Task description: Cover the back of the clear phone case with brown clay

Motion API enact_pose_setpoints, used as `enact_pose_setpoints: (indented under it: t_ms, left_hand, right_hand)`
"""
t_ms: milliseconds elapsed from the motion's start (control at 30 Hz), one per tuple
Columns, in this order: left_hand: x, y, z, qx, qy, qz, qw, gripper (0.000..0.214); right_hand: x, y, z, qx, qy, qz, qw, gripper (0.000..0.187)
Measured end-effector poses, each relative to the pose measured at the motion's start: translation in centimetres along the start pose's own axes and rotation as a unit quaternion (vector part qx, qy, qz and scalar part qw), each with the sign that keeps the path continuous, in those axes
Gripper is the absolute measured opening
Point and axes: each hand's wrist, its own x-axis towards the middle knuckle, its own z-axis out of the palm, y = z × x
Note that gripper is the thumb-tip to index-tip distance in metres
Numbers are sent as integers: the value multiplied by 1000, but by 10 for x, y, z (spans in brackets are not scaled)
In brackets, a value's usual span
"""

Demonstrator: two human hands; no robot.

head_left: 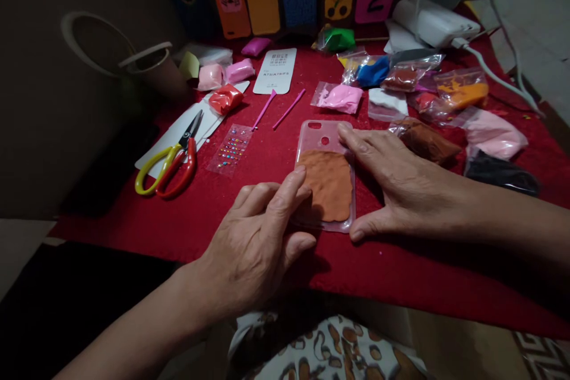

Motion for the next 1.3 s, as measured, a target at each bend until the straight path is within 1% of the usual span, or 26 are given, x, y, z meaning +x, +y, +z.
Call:
enact_pose_setpoints:
  t_ms: [100,233,400,533,600,767,933,1033,1200,1300]
  left_hand:
    - [-5,1,-1,-19,-8,-6,1000,62]
    - [-8,1,-3,-34,2,-4,999,64]
    - [3,-1,-2,-12,14,-3,1000,65]
    - [9,-2,1,4,-26,-4,1000,65]
    - [7,-1,2,5,-39,-11,999,66]
    - [-5,3,0,-15,-40,-14,999,66]
    - [-12,7,-1,-40,-18,-25,999,65]
    - [-5,7,-2,-49,-10,-21,999,67]
    - [12,5,4,-22,-9,-15,1000,67]
    - [13,4,7,-6,-20,-4,1000,65]
  right_hand:
    - [0,0,0,-7,2,-4,1000,124]
    - [-1,0,-1,-18,-6,-6,1000,124]
    - [-1,0,-2,-9,-8,-4,1000,124]
    - [-1,1,-1,-19,-3,-10,1000,122]
    - [-1,0,-1,-17,0,-7,1000,123]
    - [-1,0,0,-26,-1,-8,1000,124]
    - [-1,2,0,-30,1,-22,999,125]
    - [-1,2,0,-24,2,-22,999,125]
    - [-1,2,0,-18,-1,-22,1000,123]
    - [-1,2,0,-17,1,-17,1000,122]
